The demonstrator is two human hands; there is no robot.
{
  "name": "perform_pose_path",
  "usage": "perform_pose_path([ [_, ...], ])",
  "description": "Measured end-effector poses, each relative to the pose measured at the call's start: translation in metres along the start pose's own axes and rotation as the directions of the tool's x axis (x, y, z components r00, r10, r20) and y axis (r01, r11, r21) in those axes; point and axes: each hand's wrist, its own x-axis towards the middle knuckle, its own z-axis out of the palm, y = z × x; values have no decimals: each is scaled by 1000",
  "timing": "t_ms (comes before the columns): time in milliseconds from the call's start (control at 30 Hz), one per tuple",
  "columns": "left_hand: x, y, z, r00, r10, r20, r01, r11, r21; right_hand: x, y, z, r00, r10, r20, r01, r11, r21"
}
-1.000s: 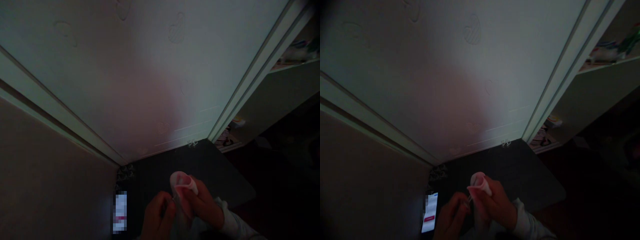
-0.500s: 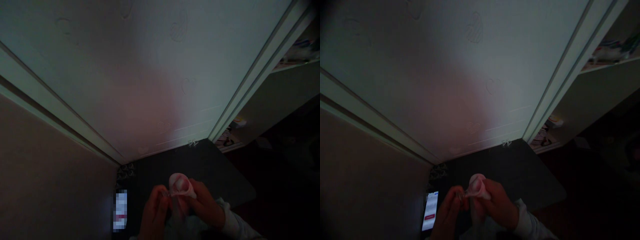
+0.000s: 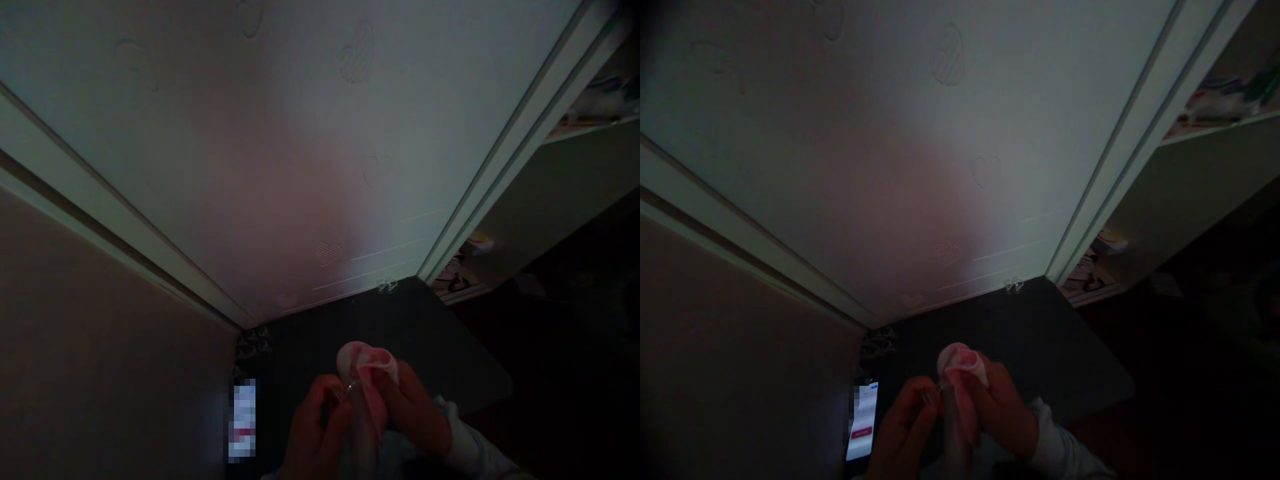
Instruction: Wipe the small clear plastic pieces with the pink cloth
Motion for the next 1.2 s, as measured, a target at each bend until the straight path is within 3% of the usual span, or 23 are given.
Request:
perform_pose_path([
  [133,-2,1,-3,997,74,-35,-66,980,187,2,-6,-4,999,11,51,-7,998,-69],
  [267,-2,-6,-3,969,248,-17,-221,893,392,2,-7,-4,999,33,-1,-33,992,-125],
  [333,0,-9,-4,923,382,47,-352,786,508,2,-4,-2,998,59,-30,-63,989,-137],
  [433,6,-9,-5,811,571,127,-492,549,676,1,0,-1,994,95,-53,-102,985,-137],
  [500,10,-6,-4,746,651,142,-509,420,751,0,1,0,991,121,-53,-127,985,-120],
  [600,12,0,-4,698,702,140,-496,332,803,1,-1,0,986,165,-23,-166,985,-38],
  [767,8,-2,-8,679,726,113,-453,292,842,2,-6,3,975,218,44,-222,962,157],
  [867,6,-9,-12,673,728,129,-465,281,839,1,-9,3,977,199,73,-209,960,188],
  [1100,2,-16,-9,692,722,17,-372,336,865,-4,-4,3,999,41,26,-40,999,-32],
  [1200,2,-16,-8,691,723,-1,-367,352,861,-3,-2,0,995,-47,88,54,996,-78],
])
